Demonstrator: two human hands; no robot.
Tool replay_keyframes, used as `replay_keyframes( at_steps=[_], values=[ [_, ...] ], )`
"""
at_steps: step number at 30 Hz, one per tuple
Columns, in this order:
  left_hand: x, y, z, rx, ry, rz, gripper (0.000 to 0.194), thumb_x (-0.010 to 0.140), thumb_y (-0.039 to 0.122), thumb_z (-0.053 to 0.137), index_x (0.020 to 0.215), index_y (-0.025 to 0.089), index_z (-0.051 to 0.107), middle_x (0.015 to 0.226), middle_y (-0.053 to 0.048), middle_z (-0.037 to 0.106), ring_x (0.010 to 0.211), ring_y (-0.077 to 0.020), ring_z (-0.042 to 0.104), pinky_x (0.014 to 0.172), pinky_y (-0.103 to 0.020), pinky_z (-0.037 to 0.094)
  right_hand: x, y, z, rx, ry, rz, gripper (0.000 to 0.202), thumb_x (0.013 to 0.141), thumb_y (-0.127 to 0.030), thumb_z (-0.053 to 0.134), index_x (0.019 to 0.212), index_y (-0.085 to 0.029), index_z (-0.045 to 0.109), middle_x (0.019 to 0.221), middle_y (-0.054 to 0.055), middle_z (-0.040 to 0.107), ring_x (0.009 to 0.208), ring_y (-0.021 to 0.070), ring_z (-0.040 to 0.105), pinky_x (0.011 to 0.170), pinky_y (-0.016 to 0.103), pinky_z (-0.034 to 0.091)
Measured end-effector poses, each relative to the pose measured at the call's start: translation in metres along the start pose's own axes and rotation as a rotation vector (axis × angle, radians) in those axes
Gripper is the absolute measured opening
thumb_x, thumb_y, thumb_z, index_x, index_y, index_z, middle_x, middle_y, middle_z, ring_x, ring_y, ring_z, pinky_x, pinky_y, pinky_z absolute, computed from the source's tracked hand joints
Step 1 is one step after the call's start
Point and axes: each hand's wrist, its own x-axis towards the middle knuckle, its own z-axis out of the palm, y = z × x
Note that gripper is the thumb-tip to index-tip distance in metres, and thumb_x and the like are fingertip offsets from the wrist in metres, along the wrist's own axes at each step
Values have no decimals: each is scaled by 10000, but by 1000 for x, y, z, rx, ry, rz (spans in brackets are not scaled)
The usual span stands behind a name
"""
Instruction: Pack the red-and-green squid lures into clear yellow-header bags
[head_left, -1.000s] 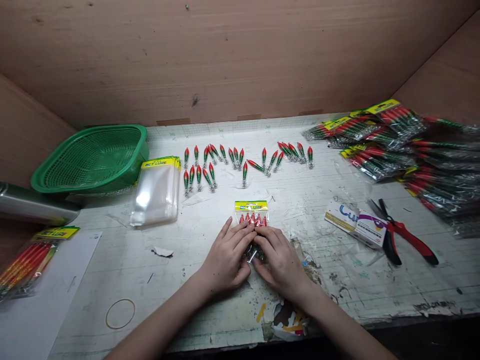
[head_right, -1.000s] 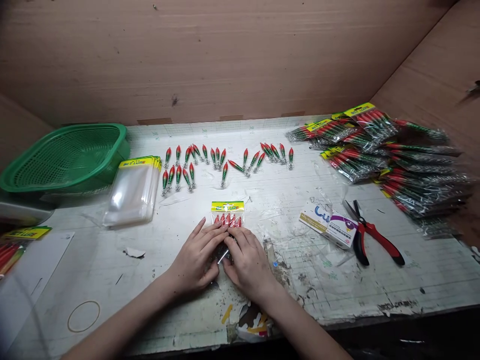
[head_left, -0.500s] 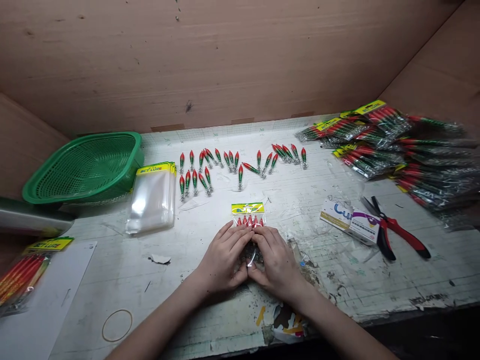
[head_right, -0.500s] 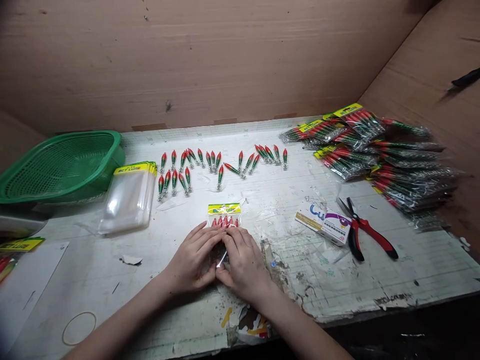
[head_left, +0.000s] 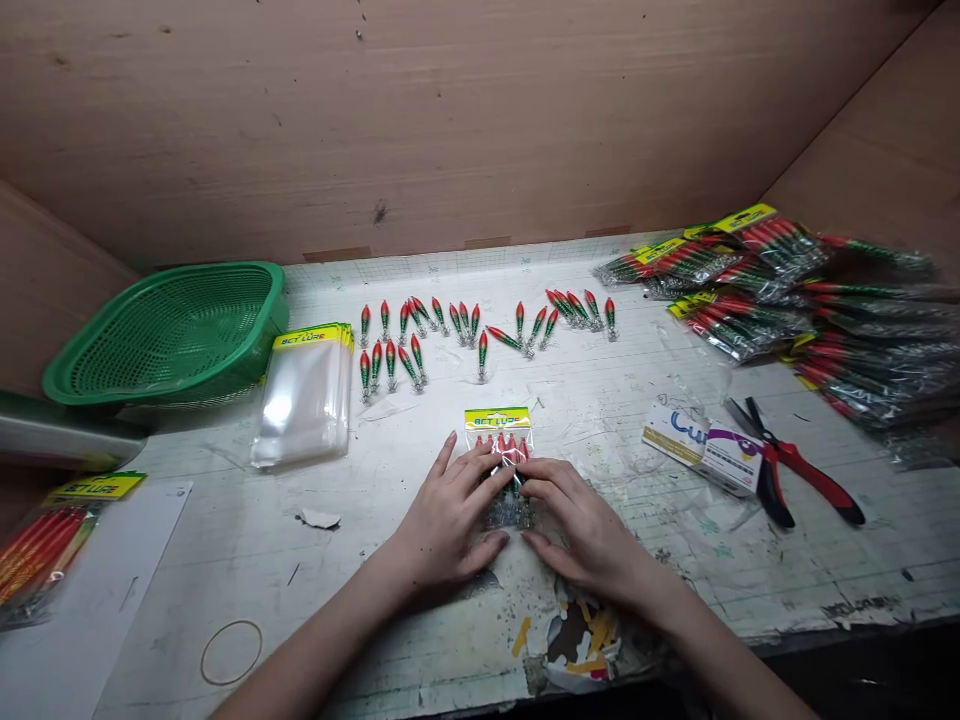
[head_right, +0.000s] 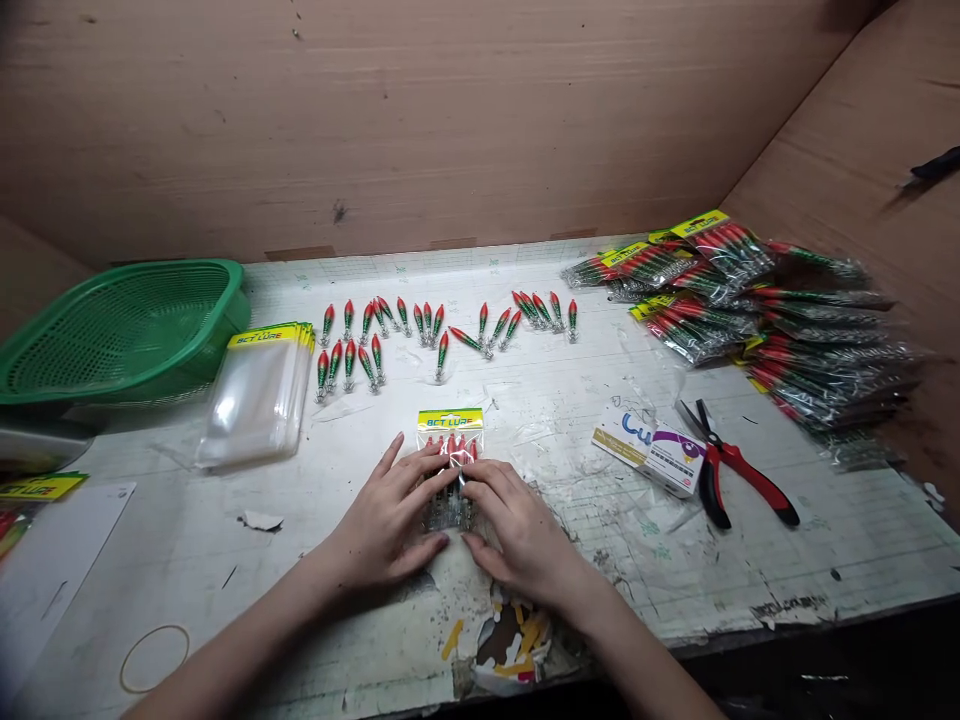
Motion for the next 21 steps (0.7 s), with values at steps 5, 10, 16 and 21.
replay_keyframes(
  at_steps=[5,10,16,21],
  values=[
    [4,3,7,34,87,-33,516,799,343,580,1284,183,504,1208,-145,565,1206,-303,483,1117,-608,180,-6,6,1,10,12,-17,325,813,-93,517,1121,-188,473,1193,128,523,1147,245,491,928,437,484],
    [8,7,11,-31,64,-48,514,750,279,577,1243,148,510,1381,-161,465,1330,-302,367,1137,-548,198,-5,2,3,21,33,14,351,768,-87,516,1105,-180,491,1180,127,526,1124,249,503,912,428,495],
    [14,15,15,-112,74,-163,512,682,237,542,1184,142,503,1312,-141,538,1334,-294,370,1158,-556,100,-5,-3,8,19,73,46,345,749,-47,476,1063,-189,489,1163,119,515,1122,256,488,913,440,483],
    [20,24,18,-110,86,-211,594,660,261,560,1236,138,485,1286,-137,551,1324,-311,376,1155,-571,36,-4,-5,13,-7,107,66,331,753,-31,455,1047,-182,475,1133,114,517,1096,254,485,893,433,484]
  ],
)
